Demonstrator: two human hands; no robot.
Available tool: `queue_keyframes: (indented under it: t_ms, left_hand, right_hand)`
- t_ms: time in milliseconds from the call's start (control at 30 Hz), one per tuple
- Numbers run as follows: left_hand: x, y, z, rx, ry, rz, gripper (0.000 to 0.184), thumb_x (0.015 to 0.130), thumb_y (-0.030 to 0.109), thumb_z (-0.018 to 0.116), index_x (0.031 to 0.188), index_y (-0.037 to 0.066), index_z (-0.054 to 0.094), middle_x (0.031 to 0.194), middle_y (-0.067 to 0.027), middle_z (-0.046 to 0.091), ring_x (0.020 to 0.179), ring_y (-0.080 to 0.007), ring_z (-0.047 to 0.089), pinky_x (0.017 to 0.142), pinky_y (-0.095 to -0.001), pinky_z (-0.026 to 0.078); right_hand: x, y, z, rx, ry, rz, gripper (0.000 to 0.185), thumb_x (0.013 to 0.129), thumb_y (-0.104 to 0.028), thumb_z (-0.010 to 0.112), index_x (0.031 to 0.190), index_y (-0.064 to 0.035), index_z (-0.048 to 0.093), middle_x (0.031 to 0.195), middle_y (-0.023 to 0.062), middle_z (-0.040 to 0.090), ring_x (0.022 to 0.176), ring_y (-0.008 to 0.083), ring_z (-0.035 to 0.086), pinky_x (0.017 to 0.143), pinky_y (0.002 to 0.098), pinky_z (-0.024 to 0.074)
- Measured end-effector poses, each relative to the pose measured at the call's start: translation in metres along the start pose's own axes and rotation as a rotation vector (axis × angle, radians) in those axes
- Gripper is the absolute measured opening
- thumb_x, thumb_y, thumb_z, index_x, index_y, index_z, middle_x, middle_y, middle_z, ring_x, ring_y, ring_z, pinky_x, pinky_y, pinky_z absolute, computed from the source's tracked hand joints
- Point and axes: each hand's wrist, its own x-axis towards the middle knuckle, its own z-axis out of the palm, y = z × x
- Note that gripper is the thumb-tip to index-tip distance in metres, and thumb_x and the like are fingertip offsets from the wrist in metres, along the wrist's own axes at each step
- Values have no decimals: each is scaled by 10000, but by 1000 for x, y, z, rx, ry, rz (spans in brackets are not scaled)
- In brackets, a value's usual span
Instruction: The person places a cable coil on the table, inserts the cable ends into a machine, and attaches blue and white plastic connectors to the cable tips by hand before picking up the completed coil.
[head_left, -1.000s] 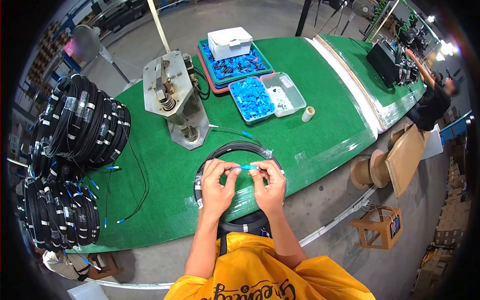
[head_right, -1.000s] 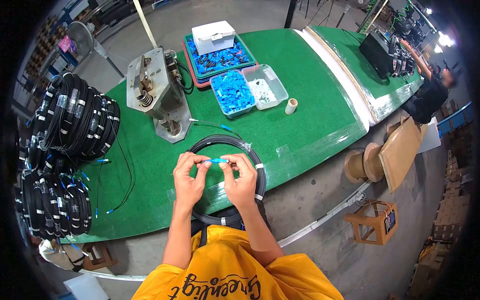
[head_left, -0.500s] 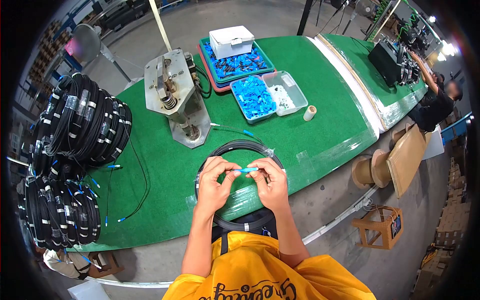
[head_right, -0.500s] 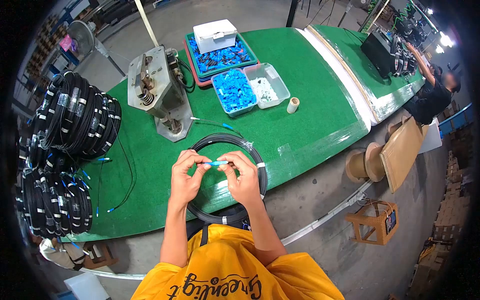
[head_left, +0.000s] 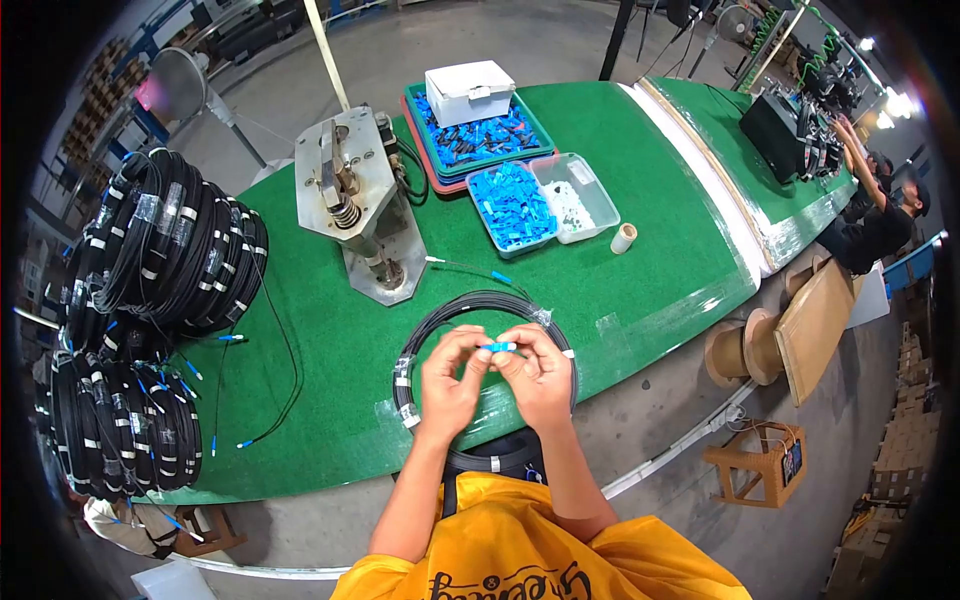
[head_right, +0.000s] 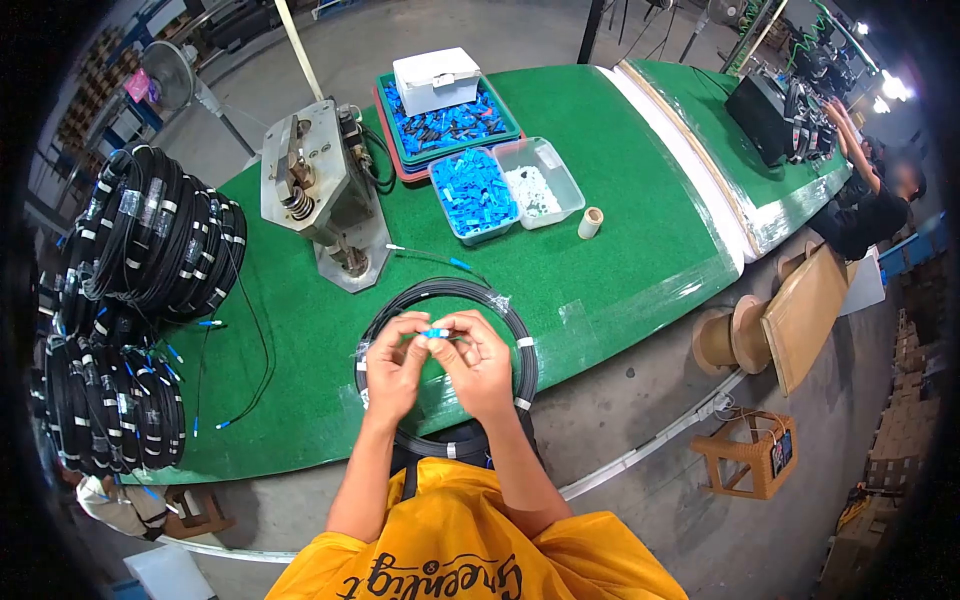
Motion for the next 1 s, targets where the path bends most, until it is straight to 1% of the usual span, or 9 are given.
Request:
queue_keyframes:
  t_ms: [200,300,367,600,667,733,767,900,1000]
  left_hand:
    - [1,-14,3,-131,28,-82,118,943,39,637,1049,-11,647,1238,-157,604,1098,-168,595,875,-283,523]
    - [14,-16,-1,48,16,-55,128,916,44,661,1035,-3,650,1147,-147,657,1102,-200,620,902,-326,512]
    - [29,-16,-4,533,-36,209,166,871,65,697,1023,14,655,1036,-127,691,1098,-268,641,938,-385,482]
    - [89,-55,-23,723,-47,363,172,843,60,707,1005,18,667,991,-137,692,1035,-318,645,931,-404,466]
    - [101,-63,-26,703,-53,341,158,853,69,696,998,15,663,974,-138,693,989,-318,644,906,-406,464]
    - [109,-71,-27,692,-44,286,125,864,66,682,977,17,663,994,-122,696,998,-311,633,895,-403,463]
    - [113,-76,-27,725,-22,327,118,897,118,655,998,59,668,1036,-82,693,1054,-298,623,957,-425,415]
    - [117,-79,-18,1016,-65,323,145,960,174,574,1060,88,636,1068,-63,684,1155,-286,600,1079,-480,308]
    - [111,-85,-16,1074,-156,227,133,960,169,574,1045,82,630,1048,-66,683,1115,-266,612,1077,-492,313]
  right_hand:
    - [7,0,8,-166,23,-125,164,893,-26,695,1050,19,680,1059,79,603,917,125,596,765,247,490]
    - [13,5,1,-274,-10,-107,167,910,37,652,1074,65,633,1123,105,582,953,125,610,808,231,517]
    - [21,14,-6,-277,86,-92,171,917,-68,676,1072,4,694,1050,87,657,908,136,625,754,252,494]
    - [76,45,-24,-570,-49,-146,203,929,-24,650,1125,26,671,1044,105,651,936,120,632,741,237,517]
    - [91,50,-25,-549,-12,-87,223,904,-135,698,1094,-19,703,1034,117,670,916,220,643,771,322,514]
    - [103,56,-34,-807,-48,-238,332,870,-209,734,1134,-14,684,1046,136,659,987,290,613,872,386,490]
    - [105,57,-43,-977,-131,-246,551,812,-300,777,1261,-29,606,1129,143,627,1063,339,569,948,433,443]
    - [90,57,-54,-1395,-189,-57,782,742,-321,812,1399,-79,463,1217,117,572,1064,331,567,894,431,455]
    - [87,65,-57,-1414,-206,72,688,744,-259,796,1347,-92,510,1115,91,584,997,312,575,827,434,468]
